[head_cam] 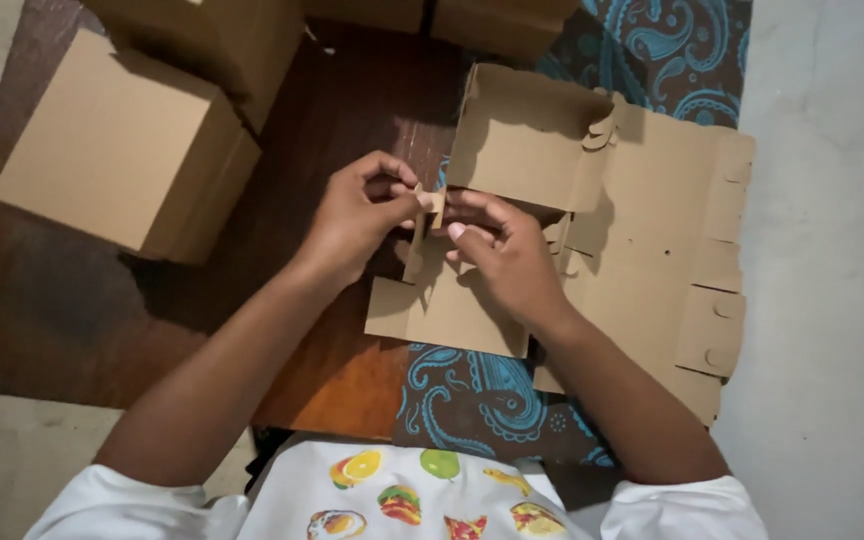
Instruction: The person folds a flat cardboard sheet into a small box by creasing the sides and tucking the flaps into slots. They complete one box, place it on a stack of finished boxes, and then begin folding a second flat sheet.
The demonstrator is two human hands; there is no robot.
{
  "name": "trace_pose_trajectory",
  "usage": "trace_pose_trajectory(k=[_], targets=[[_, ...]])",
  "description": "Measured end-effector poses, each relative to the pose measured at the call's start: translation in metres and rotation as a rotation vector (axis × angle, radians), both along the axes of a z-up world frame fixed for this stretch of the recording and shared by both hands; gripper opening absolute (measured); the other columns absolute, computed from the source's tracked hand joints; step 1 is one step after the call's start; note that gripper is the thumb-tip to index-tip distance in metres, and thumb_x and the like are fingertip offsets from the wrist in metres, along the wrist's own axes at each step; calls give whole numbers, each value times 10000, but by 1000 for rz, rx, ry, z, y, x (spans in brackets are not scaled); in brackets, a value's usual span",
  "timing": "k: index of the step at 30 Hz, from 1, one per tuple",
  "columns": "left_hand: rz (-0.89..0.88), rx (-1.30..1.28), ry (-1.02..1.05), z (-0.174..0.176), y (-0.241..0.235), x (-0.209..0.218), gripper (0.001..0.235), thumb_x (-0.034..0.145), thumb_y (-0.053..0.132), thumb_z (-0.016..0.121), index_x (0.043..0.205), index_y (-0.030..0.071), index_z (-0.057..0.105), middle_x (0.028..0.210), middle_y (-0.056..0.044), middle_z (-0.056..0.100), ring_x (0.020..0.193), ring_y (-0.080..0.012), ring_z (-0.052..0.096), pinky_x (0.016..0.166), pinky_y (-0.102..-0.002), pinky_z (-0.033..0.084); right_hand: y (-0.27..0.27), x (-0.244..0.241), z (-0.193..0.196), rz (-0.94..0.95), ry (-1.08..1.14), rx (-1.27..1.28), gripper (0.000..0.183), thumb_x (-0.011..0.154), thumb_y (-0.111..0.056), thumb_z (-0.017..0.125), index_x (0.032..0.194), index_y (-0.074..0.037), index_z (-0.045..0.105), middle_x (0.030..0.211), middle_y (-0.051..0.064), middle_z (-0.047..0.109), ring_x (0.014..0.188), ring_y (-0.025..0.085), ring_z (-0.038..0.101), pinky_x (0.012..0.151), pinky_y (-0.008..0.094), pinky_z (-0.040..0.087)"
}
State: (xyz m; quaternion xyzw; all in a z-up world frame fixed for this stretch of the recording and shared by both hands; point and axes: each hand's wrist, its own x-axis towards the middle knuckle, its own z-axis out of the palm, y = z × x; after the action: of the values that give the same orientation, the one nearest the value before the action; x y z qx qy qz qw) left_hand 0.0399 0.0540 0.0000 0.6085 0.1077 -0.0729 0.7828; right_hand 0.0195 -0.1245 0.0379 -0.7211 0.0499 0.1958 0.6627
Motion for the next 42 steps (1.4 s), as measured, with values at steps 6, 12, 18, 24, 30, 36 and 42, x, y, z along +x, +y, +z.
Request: trace_pose_trajectory(k=[6, 12, 18, 24, 30, 36, 42], targets=[[-14, -47, 55, -3, 6, 3, 238, 778, 17, 798, 1006, 10, 733, 835, -137, 702, 743, -166, 714, 664, -261, 651, 0, -2, 7, 56, -60, -24, 496, 939, -95, 656, 1424, -29, 574, 1114, 159, 699, 816, 158, 733, 649, 271, 655], [-46, -59, 38, -20, 2, 8, 253, 789, 13, 813, 1024, 0, 723, 807, -146, 716, 722, -177, 745, 661, -244, 650, -2, -2, 10, 161, -127, -128, 531, 927, -114, 700, 1440, -43, 579, 1044, 175, 685, 828, 189, 709, 733, 330, 654], [-143, 151, -14, -2, 5, 1, 200, 852, 105, 757, 988, 20, 639, 805, -119, 633, 687, -170, 694, 633, -265, 624, -9, -5, -8, 292, -343, -366, 530, 936, -142, 732, 1437, -53, 585, 1237, 221, 614, 989, 326, 726, 744, 375, 612], [-287, 571, -90, 8, 13, -5, 180, 841, 198, 757, 812, 37, 681, 648, -131, 657, 558, -228, 679, 488, -378, 540, 1, -13, 36, 487, -356, -627, 459, 965, -134, 640, 1403, -2, 610, 1188, 193, 651, 986, 315, 730, 728, 346, 620], [-212, 778, -182, 14, 9, -13, 161, 809, 191, 679, 768, 44, 732, 604, -164, 654, 544, -304, 629, 504, -419, 472, -52, -20, 83, 237, -643, -644, 291, 943, 9, 673, 1230, -1, 721, 982, 182, 730, 865, 361, 754, 638, 419, 614], [-156, 809, -358, -5, 12, 0, 106, 830, 107, 679, 823, 18, 737, 631, -183, 659, 548, -347, 653, 507, -407, 483, -88, -24, 54, 128, -431, -637, 212, 935, -25, 665, 1139, -37, 720, 795, 172, 706, 646, 260, 697, 558, 358, 563], [-35, 889, -647, 18, 14, -14, 383, 980, 105, 804, 711, 101, 531, 551, -25, 457, 483, -156, 430, 461, -275, 336, -94, -29, 16, 7, -310, -566, 392, 859, -63, 778, 1237, -102, 683, 830, 157, 711, 714, 202, 635, 675, 351, 569]])
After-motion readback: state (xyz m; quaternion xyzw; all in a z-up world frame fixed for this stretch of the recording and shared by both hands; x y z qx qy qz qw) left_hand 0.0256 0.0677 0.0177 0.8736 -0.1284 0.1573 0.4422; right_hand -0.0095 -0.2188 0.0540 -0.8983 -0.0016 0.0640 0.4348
